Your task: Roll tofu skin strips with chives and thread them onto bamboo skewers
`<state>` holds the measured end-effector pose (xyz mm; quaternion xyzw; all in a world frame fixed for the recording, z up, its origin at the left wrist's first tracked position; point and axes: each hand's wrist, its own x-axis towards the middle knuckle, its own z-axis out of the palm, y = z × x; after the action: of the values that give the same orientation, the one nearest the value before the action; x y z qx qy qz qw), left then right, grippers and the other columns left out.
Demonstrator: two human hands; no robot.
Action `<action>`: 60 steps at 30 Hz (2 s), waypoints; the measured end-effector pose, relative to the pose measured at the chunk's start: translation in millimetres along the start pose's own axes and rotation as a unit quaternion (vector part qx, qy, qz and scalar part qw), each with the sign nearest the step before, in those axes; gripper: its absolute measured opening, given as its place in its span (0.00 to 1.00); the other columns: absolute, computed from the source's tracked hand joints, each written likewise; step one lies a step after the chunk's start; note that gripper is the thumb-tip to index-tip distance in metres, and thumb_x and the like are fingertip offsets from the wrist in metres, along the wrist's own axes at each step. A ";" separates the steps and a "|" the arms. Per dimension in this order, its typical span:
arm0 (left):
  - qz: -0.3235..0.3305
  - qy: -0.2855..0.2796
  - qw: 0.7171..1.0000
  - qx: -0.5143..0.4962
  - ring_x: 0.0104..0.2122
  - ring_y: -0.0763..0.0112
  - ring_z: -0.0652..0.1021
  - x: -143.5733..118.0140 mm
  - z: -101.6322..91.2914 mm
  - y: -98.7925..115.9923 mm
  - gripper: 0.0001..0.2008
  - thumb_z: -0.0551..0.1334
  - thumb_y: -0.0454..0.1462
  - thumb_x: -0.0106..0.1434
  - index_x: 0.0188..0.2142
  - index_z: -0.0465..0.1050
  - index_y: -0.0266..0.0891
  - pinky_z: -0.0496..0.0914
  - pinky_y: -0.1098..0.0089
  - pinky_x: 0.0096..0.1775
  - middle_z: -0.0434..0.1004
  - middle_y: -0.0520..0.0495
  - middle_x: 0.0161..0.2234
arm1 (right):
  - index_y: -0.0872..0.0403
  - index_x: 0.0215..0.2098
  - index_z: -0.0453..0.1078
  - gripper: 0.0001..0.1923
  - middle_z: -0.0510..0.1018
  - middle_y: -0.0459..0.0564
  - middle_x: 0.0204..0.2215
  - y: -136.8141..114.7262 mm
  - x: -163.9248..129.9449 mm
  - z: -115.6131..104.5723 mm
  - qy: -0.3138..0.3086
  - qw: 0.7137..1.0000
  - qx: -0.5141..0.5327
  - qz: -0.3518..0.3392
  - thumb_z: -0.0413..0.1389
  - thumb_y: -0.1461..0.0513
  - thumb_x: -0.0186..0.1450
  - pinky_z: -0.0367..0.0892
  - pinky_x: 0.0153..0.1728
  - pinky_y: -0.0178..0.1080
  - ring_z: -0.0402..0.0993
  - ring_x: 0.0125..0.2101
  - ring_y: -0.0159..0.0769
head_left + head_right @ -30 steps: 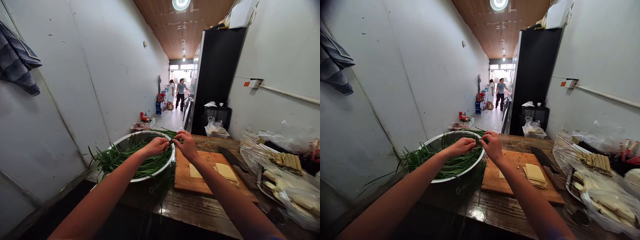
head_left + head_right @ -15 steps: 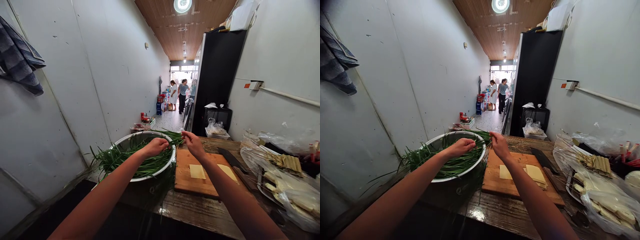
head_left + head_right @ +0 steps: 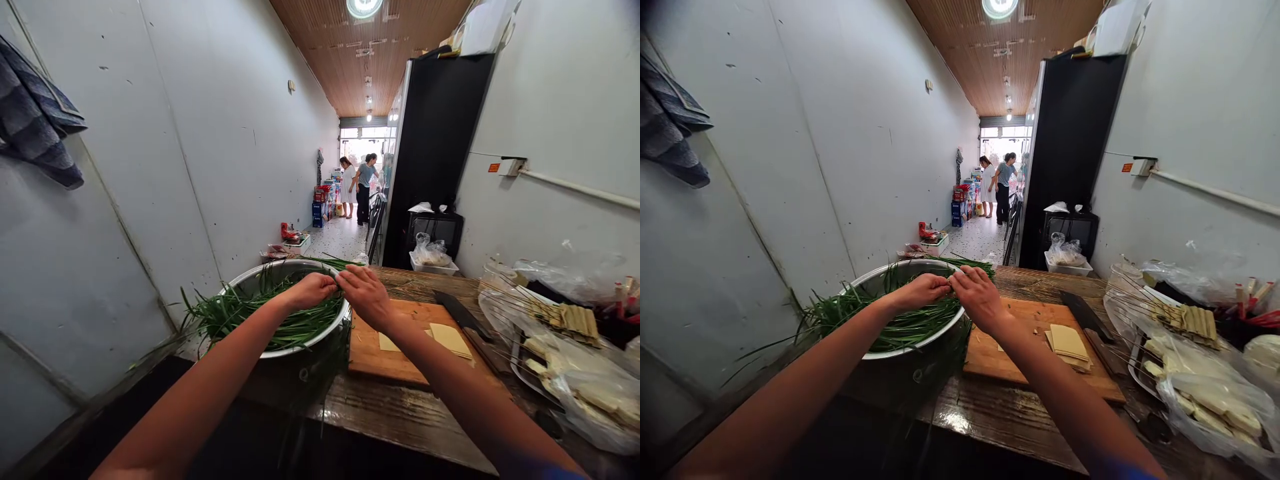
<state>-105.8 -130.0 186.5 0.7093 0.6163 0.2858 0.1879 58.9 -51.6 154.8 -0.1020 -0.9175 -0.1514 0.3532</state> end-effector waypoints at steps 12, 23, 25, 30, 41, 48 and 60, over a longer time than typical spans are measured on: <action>-0.044 -0.008 0.998 0.051 0.20 0.77 0.60 -9.9 -10.7 -11.7 0.13 0.54 0.42 0.54 0.24 0.72 0.35 0.54 0.74 0.23 0.63 0.54 0.18 | 0.53 0.35 0.72 0.07 0.76 0.51 0.34 5.5 17.1 0.0 -0.137 0.990 -0.025 -0.022 0.51 0.62 0.65 0.54 0.44 0.41 0.65 0.41 0.39; -0.114 0.023 0.977 0.180 0.19 0.75 0.62 -24.9 -31.7 -44.4 0.08 0.59 0.35 0.49 0.18 0.73 0.36 0.54 0.74 0.23 0.65 0.50 0.14 | 0.51 0.41 0.74 0.15 0.76 0.51 0.39 -10.6 67.5 46.9 -0.261 0.962 0.077 -0.014 0.60 0.57 0.56 0.61 0.41 0.36 0.68 0.43 0.40; -0.134 -0.001 0.972 0.192 0.19 0.76 0.63 -32.6 -39.5 -53.2 0.08 0.59 0.34 0.49 0.18 0.74 0.36 0.54 0.74 0.24 0.66 0.50 0.15 | 0.52 0.46 0.72 0.21 0.75 0.53 0.43 -8.6 71.3 57.5 -0.263 0.957 0.124 0.014 0.60 0.54 0.56 0.61 0.43 0.36 0.69 0.45 0.40; -0.153 -0.070 0.976 0.135 0.18 0.76 0.65 -44.2 -50.8 -61.3 0.12 0.59 0.35 0.51 0.33 0.78 0.37 0.57 0.75 0.26 0.70 0.54 0.16 | 0.53 0.46 0.72 0.19 0.76 0.51 0.44 -9.5 71.2 61.0 -0.246 0.942 0.222 0.046 0.53 0.52 0.62 0.62 0.44 0.34 0.70 0.46 0.38; -0.174 -0.052 0.981 0.067 0.19 0.74 0.67 -44.6 -51.6 -68.6 0.26 0.62 0.35 0.47 0.48 0.72 0.31 0.58 0.75 0.23 0.72 0.52 0.16 | 0.51 0.46 0.72 0.17 0.77 0.50 0.44 -11.0 60.8 58.0 -0.231 0.934 0.266 0.064 0.57 0.54 0.60 0.63 0.45 0.36 0.71 0.45 0.38; -0.127 -0.059 0.987 0.078 0.20 0.77 0.66 -39.4 -54.1 -46.9 0.12 0.58 0.36 0.49 0.32 0.77 0.34 0.57 0.77 0.23 0.74 0.52 0.20 | 0.49 0.43 0.75 0.14 0.76 0.51 0.37 -24.3 62.1 56.3 -0.203 0.960 0.190 0.044 0.58 0.57 0.58 0.61 0.40 0.35 0.68 0.43 0.38; -0.166 -0.089 0.982 -0.015 0.17 0.79 0.62 -0.2 -33.6 10.1 0.10 0.63 0.41 0.47 0.24 0.75 0.35 0.55 0.76 0.21 0.72 0.52 0.17 | 0.58 0.22 0.76 0.10 0.63 0.41 0.13 2.9 59.8 1.5 -0.286 0.923 0.236 0.107 0.57 0.60 0.55 0.48 0.22 0.32 0.53 0.19 0.25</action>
<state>-119.4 -134.8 218.4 0.6164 0.7021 0.1957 0.2979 15.3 -43.5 195.0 -0.1521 -0.9723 0.1434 0.1042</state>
